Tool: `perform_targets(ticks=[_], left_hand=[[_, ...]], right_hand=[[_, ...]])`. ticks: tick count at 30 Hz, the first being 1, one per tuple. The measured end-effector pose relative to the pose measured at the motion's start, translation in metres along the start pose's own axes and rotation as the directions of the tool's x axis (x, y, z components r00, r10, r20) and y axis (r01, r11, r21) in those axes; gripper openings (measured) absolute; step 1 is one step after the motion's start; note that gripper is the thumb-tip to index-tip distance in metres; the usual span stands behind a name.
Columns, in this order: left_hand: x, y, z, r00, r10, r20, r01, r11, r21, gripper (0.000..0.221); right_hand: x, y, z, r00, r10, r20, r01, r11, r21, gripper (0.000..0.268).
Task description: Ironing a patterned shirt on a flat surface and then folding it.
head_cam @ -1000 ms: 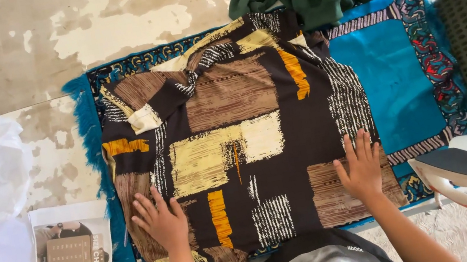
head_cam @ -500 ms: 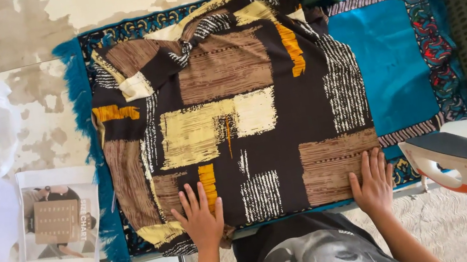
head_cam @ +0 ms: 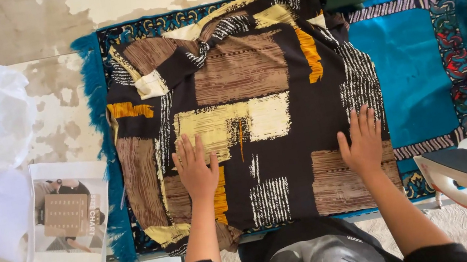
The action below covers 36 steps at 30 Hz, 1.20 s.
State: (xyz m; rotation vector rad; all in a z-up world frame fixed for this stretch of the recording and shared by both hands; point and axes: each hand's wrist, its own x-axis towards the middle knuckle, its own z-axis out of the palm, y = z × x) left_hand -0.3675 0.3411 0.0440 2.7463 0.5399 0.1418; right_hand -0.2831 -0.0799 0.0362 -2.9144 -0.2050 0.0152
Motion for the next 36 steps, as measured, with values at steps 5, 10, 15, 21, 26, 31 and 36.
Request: perform_targets(ticks=[5,10,15,21,26,31,36], left_hand=[[0.021,-0.022,0.005,0.999,0.027,0.042,-0.026,0.999,-0.028,0.062],[0.022,-0.022,0.006,0.997,-0.034,0.066,0.032,0.999,0.029,0.067],[0.024,-0.023,0.007,0.994,-0.049,0.096,0.041,0.996,0.078,0.069],[0.023,-0.024,0.008,0.993,-0.058,0.099,0.05,0.995,0.087,0.068],[0.023,-0.023,0.009,0.996,-0.044,0.08,0.036,0.995,0.095,0.068],[0.023,-0.027,0.012,0.995,-0.043,0.092,0.032,0.992,0.119,0.069],[0.026,-0.027,0.007,0.994,-0.03,0.101,0.014,0.987,0.159,0.07]], right_hand=[[0.066,0.034,0.005,0.97,-0.111,-0.215,0.11,0.994,-0.017,0.07],[0.071,0.053,0.009,0.998,0.054,0.038,-0.056,0.997,0.047,0.071],[0.077,0.055,0.009,0.995,0.1,0.018,-0.102,0.992,0.074,0.069],[0.153,0.063,-0.015,0.939,0.114,-0.325,-0.031,0.968,0.248,0.044],[0.272,0.11,0.036,0.973,0.073,-0.218,-0.045,0.99,0.13,0.022],[0.32,0.076,0.045,0.987,0.129,0.092,-0.111,0.977,-0.185,0.02],[0.35,0.082,0.004,0.969,0.241,-0.047,-0.236,0.967,0.097,0.014]])
